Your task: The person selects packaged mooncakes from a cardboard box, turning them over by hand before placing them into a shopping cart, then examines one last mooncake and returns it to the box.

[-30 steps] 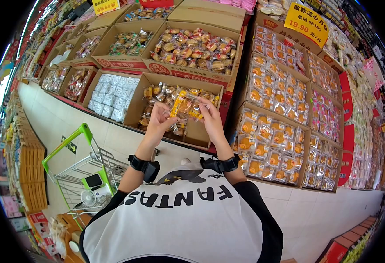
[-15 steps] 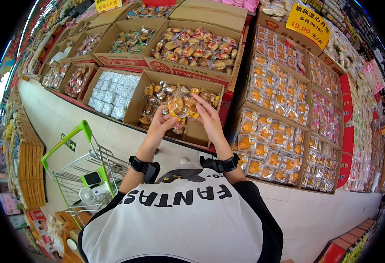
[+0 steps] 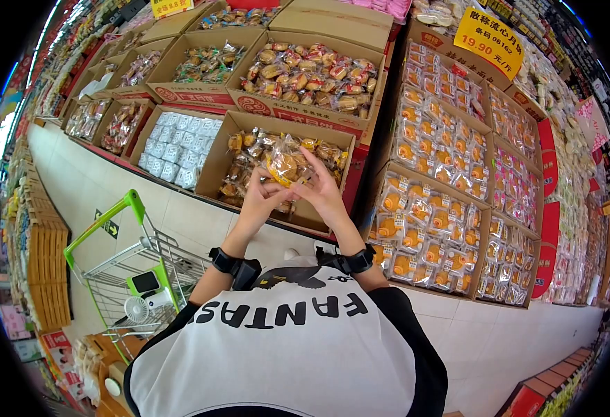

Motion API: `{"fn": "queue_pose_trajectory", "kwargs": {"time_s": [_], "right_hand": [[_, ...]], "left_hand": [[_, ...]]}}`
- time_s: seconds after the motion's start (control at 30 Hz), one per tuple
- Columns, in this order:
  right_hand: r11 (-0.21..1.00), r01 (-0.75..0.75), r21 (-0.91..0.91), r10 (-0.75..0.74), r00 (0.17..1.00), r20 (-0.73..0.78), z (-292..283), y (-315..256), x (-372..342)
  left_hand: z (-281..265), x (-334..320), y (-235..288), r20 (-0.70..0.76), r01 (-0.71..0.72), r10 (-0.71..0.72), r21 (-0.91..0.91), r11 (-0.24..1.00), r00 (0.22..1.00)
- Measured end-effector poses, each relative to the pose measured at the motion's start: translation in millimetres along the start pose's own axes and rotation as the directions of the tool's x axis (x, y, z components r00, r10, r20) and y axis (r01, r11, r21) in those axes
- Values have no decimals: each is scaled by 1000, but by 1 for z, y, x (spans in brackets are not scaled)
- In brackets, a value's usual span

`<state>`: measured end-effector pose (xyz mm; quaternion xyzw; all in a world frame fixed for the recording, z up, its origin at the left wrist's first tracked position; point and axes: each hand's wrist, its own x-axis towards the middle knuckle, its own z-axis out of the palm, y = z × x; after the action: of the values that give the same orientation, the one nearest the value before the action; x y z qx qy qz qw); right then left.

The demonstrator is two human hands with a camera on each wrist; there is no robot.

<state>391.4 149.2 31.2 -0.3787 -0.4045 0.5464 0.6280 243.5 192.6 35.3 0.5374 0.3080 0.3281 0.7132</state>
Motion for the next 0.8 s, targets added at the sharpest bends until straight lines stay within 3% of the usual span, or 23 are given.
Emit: {"fn": "queue_pose_trajectory", "kwargs": {"time_s": [0.17, 0.23, 0.37, 0.43, 0.5, 0.53, 0.6, 0.63, 0.67, 0.73, 0.77, 0.8], "right_hand": [[996, -30, 86, 30, 1000, -4, 4, 2, -1], [999, 28, -18, -28, 999, -15, 3, 4, 0], [990, 39, -139, -44, 998, -34, 0, 4, 2], [968, 13, -250, -47, 990, -132, 2, -2, 0], [956, 44, -292, -83, 989, -122, -4, 0, 1], [940, 76, -332, -120, 987, -112, -5, 0, 1], [926, 60, -372, -101, 991, -92, -2, -7, -1], [911, 44, -410, -82, 994, -76, 0, -9, -2], [911, 45, -411, -81, 994, -72, 1, -10, -2], [917, 100, -386, -103, 995, 15, 5, -9, -2], [917, 102, -386, -102, 995, 19, 6, -10, -2], [935, 111, -336, -74, 990, 121, 9, -10, -1]], "left_hand": [[-1, 0, -11, 33, -41, 40, 7, 999, 999], [-1, -1, -13, 37, -19, 19, 1, 1000, 999], [-3, -6, -7, 182, -24, 19, 27, 999, 983], [-9, -7, -4, 249, 8, -5, -12, 1000, 968], [-22, -5, -10, 282, 13, -47, 119, 993, 958], [-28, -4, -12, 280, 12, -44, 118, 993, 959], [-35, -5, -13, 118, -83, 68, 134, 988, 991], [-40, -8, -9, 44, -28, 20, 202, 979, 999], [-39, -10, -5, 40, -29, 21, 201, 979, 999], [-38, -14, 4, 1, -213, 215, 149, 966, 977], [-36, -16, 10, -2, -215, 218, 149, 965, 976], [-35, -19, 17, 37, -207, 204, 186, 961, 978]]}}
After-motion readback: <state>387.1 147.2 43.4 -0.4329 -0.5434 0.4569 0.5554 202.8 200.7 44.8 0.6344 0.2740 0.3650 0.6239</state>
